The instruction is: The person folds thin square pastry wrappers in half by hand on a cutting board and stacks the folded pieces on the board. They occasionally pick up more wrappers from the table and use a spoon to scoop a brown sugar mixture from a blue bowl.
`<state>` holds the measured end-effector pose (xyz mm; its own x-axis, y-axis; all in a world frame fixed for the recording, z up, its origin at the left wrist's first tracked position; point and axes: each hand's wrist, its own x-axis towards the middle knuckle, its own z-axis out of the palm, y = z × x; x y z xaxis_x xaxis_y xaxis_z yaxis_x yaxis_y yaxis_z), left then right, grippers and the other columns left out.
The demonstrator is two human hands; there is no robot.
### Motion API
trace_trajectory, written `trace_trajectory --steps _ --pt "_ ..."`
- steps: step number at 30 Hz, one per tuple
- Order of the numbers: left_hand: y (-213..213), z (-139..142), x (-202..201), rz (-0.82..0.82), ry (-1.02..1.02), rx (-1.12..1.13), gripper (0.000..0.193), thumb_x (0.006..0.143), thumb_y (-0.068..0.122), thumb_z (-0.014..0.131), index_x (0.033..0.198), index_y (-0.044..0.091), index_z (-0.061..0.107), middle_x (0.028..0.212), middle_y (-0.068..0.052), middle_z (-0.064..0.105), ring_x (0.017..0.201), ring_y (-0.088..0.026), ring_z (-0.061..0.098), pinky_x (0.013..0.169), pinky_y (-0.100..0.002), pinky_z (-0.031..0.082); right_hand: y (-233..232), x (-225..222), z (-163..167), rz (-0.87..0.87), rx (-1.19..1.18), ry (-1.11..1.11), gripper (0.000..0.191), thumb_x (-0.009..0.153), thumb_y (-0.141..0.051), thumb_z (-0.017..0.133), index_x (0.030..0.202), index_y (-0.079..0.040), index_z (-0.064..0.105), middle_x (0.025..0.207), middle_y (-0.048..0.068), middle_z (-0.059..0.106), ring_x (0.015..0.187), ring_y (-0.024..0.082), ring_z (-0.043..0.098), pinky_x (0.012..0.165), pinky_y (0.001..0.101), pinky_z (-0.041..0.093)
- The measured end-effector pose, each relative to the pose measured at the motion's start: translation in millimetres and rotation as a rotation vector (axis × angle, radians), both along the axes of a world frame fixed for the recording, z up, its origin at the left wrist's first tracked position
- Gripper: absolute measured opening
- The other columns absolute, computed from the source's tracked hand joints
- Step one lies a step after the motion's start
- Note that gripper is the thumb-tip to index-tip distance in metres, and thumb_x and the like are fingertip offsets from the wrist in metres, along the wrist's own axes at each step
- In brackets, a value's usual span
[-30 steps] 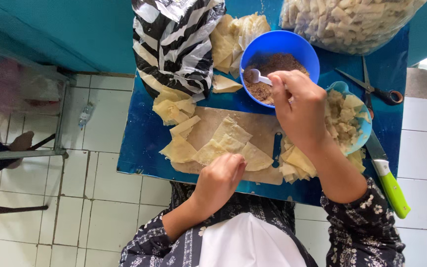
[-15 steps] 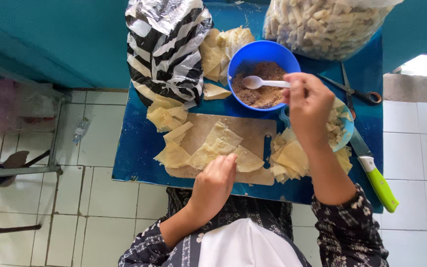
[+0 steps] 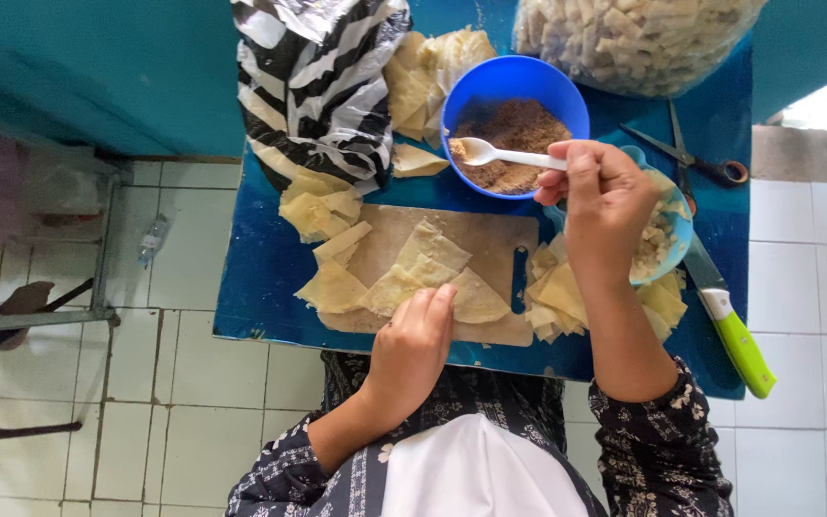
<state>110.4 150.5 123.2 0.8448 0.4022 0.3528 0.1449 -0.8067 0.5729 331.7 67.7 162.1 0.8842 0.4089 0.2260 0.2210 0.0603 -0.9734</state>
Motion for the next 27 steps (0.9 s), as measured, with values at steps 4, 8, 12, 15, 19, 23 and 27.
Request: trace_trajectory --steps 4,8,12,15,19,23,27 --pt "-2 0 -4 0.014 -0.065 -0.027 0.026 0.095 0.005 0.066 0.121 0.002 0.062 0.105 -0.016 0.068 0.092 -0.034 0.069 0.074 -0.04 0.057 -17 5 -9 -0.043 0.144 0.164 0.025 0.108 -0.014 0.059 0.105 0.008 0.071 0.081 0.011 0.071 0.064 0.015 0.068 0.063 0.0272 0.057" --pt "-9 -4 -5 0.005 -0.08 -0.086 0.023 0.096 0.003 0.067 0.119 0.001 0.062 0.102 -0.016 0.068 0.089 -0.035 0.069 0.075 -0.04 0.057 -55 -4 -16 -0.06 0.163 0.217 0.024 0.108 -0.012 0.06 0.105 0.009 0.07 0.082 0.012 0.07 0.066 0.016 0.068 0.063 0.029 0.058" --pt "-7 -10 -3 -0.019 -0.097 -0.196 0.024 0.096 0.001 0.069 0.118 0.002 0.061 0.098 -0.015 0.067 0.085 -0.033 0.069 0.074 -0.039 0.056 -94 -30 -22 -0.024 0.136 0.291 0.023 0.11 -0.011 0.058 0.109 0.01 0.069 0.089 0.012 0.07 0.073 0.016 0.067 0.067 0.0296 0.056" --pt "-5 -15 -4 -0.016 -0.058 -0.384 0.026 0.095 0.001 0.07 0.12 0.003 0.061 0.096 -0.013 0.068 0.079 -0.026 0.07 0.067 -0.034 0.057 -111 -55 -28 0.014 0.063 0.298 0.024 0.111 -0.012 0.057 0.11 0.009 0.069 0.091 0.011 0.07 0.077 0.016 0.067 0.07 0.0295 0.056" --pt "-3 -24 -4 -0.008 -0.099 -0.538 0.032 0.096 0.0 0.07 0.125 0.004 0.059 0.097 -0.009 0.068 0.079 -0.018 0.072 0.07 -0.029 0.058 -123 -82 -30 0.002 -0.301 0.052 0.026 0.113 -0.013 0.055 0.112 0.008 0.07 0.088 0.011 0.07 0.077 0.014 0.066 0.073 0.0263 0.054" --pt "-3 -29 -4 -0.012 -0.111 -0.572 0.038 0.095 -0.002 0.07 0.131 0.004 0.057 0.1 -0.009 0.068 0.083 -0.017 0.072 0.072 -0.028 0.06 -127 -95 -24 0.103 -0.407 -0.21 0.019 0.11 -0.007 0.055 0.11 0.007 0.068 0.091 0.012 0.071 0.079 0.015 0.068 0.074 0.0257 0.054" --pt "-4 -28 -5 -0.008 -0.117 -0.604 0.039 0.097 -0.002 0.069 0.133 0.005 0.056 0.101 -0.009 0.068 0.085 -0.016 0.073 0.074 -0.027 0.061 -126 -97 -18 0.192 -0.413 -0.52 0.009 0.104 0.002 0.059 0.108 0.007 0.065 0.094 0.016 0.071 0.083 0.022 0.071 0.076 0.03 0.057"
